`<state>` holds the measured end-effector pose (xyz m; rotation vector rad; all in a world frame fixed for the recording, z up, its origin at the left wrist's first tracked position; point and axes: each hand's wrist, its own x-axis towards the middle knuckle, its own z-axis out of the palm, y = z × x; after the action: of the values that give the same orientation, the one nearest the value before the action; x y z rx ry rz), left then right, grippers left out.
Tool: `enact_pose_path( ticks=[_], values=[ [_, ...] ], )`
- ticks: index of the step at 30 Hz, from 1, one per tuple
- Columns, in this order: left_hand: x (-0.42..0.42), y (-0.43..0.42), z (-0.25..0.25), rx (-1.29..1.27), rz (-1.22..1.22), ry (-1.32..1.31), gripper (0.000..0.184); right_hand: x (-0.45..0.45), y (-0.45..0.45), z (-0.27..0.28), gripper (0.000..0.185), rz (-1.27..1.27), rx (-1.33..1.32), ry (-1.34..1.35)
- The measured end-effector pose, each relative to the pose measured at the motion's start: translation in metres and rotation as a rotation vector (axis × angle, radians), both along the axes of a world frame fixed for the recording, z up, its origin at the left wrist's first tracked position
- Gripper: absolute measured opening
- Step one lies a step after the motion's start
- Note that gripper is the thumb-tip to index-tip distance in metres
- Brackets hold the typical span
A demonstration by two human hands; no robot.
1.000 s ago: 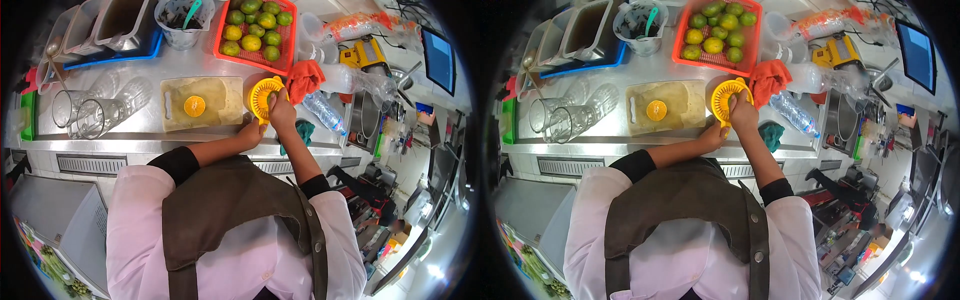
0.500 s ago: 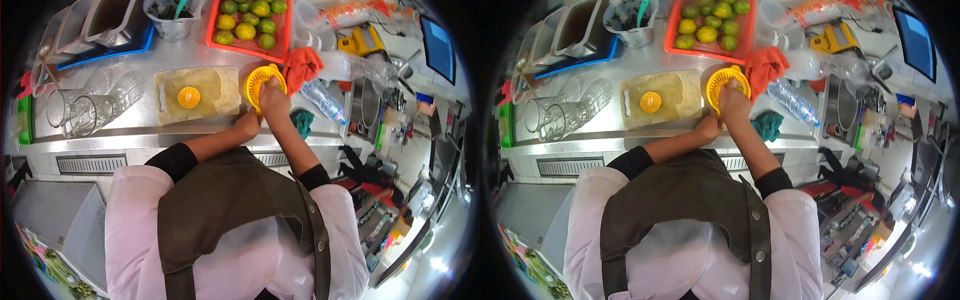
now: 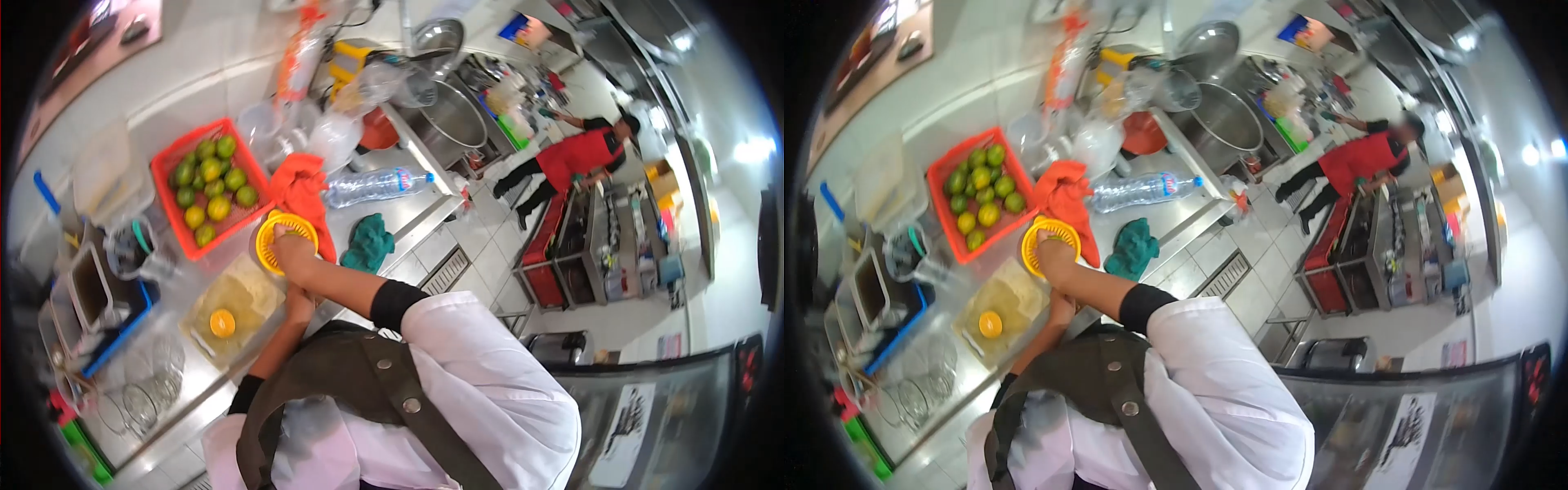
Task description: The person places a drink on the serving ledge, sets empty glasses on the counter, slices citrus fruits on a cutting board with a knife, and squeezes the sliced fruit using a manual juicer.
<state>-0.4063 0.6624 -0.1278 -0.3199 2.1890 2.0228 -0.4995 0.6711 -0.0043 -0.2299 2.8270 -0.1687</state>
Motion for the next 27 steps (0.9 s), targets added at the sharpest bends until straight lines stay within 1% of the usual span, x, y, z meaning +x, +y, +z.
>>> enact_pose_path(
  ticks=[1, 2, 3, 4, 5, 6, 7, 9, 10, 11, 12, 13, 14, 15, 16, 18, 20, 22, 23, 24, 25, 27],
  values=[
    [0.003, -0.004, 0.041, 0.004, 0.009, -0.082, 0.031, -0.010, 0.001, -0.008, 0.039, 0.009, -0.037, -0.012],
    [0.006, -0.007, 0.066, 0.006, 0.026, -0.168, 0.030, -0.018, 0.004, -0.008, 0.039, 0.026, -0.074, -0.027],
    [0.005, -0.006, 0.062, 0.061, 0.026, -0.178, 0.030, -0.026, 0.005, 0.004, 0.042, -0.068, -0.116, -0.130],
    [0.004, -0.005, 0.051, 0.113, 0.031, -0.188, 0.029, -0.034, 0.012, -0.002, 0.044, -0.086, -0.189, -0.139],
    [0.003, -0.008, 0.045, 0.164, 0.037, -0.196, 0.029, -0.045, 0.023, -0.024, 0.046, -0.101, -0.264, -0.146],
    [0.003, -0.011, 0.045, 0.152, 0.023, -0.186, 0.029, -0.053, 0.027, -0.031, 0.048, -0.114, -0.340, -0.152],
    [0.003, -0.011, 0.046, 0.142, 0.008, -0.176, 0.029, -0.046, 0.039, -0.005, 0.054, -0.163, -0.503, -0.323],
    [0.004, -0.014, 0.049, 0.111, -0.016, -0.158, 0.030, -0.049, 0.075, -0.056, 0.048, -0.109, -0.930, -0.299],
    [0.004, -0.015, 0.052, 0.090, -0.023, -0.155, 0.030, -0.039, 0.102, -0.024, 0.040, -0.253, -1.104, -0.569],
    [0.005, -0.016, 0.058, 0.090, -0.007, -0.161, 0.030, -0.012, 0.133, 0.030, 0.033, -0.396, -1.265, -0.859],
    [0.004, -0.017, 0.060, 0.071, -0.012, -0.159, 0.030, 0.011, 0.148, 0.062, 0.027, -0.571, -1.386, -0.702],
    [0.004, -0.017, 0.062, 0.053, -0.015, -0.162, 0.030, 0.017, 0.179, 0.066, 0.032, -0.603, -1.439, -0.738],
    [0.005, -0.019, 0.060, 0.034, -0.019, -0.169, 0.030, 0.020, 0.219, 0.045, 0.034, -0.650, -1.526, -0.770],
    [0.004, -0.021, 0.055, 0.026, -0.039, -0.180, 0.030, 0.038, 0.237, 0.062, 0.037, -0.874, -1.481, -0.465],
    [0.004, -0.023, 0.056, 0.023, -0.033, -0.201, 0.030, 0.051, 0.260, 0.073, 0.038, -0.992, -1.515, -0.315],
    [0.003, -0.020, 0.059, 0.022, -0.037, -0.237, 0.030, 0.067, 0.317, 0.049, 0.037, -1.221, -1.590, -0.239],
    [0.004, -0.018, 0.052, 0.062, 0.008, -0.273, 0.029, 0.068, 0.367, 0.029, 0.035, -1.431, -1.739, -0.272],
    [0.004, -0.016, 0.058, 0.089, 0.068, -0.327, 0.029, 0.035, 0.434, -0.001, 0.036, -1.352, -1.939, -0.137],
    [0.005, -0.018, 0.046, 0.144, 0.079, -0.288, 0.030, 0.010, 0.469, -0.001, 0.039, -1.277, -2.079, -0.028],
    [0.006, -0.020, 0.046, 0.108, 0.051, -0.293, 0.029, -0.011, 0.509, 0.002, 0.044, -1.045, -2.229, -0.087],
    [0.007, -0.020, 0.047, 0.075, 0.026, -0.297, 0.029, -0.042, 0.551, -0.010, 0.051, -1.225, -2.281, -0.025],
    [0.004, -0.018, 0.058, 0.041, 0.018, -0.322, 0.029, -0.075, 0.582, -0.007, 0.055, -1.496, -2.078, 0.498]
  ],
)
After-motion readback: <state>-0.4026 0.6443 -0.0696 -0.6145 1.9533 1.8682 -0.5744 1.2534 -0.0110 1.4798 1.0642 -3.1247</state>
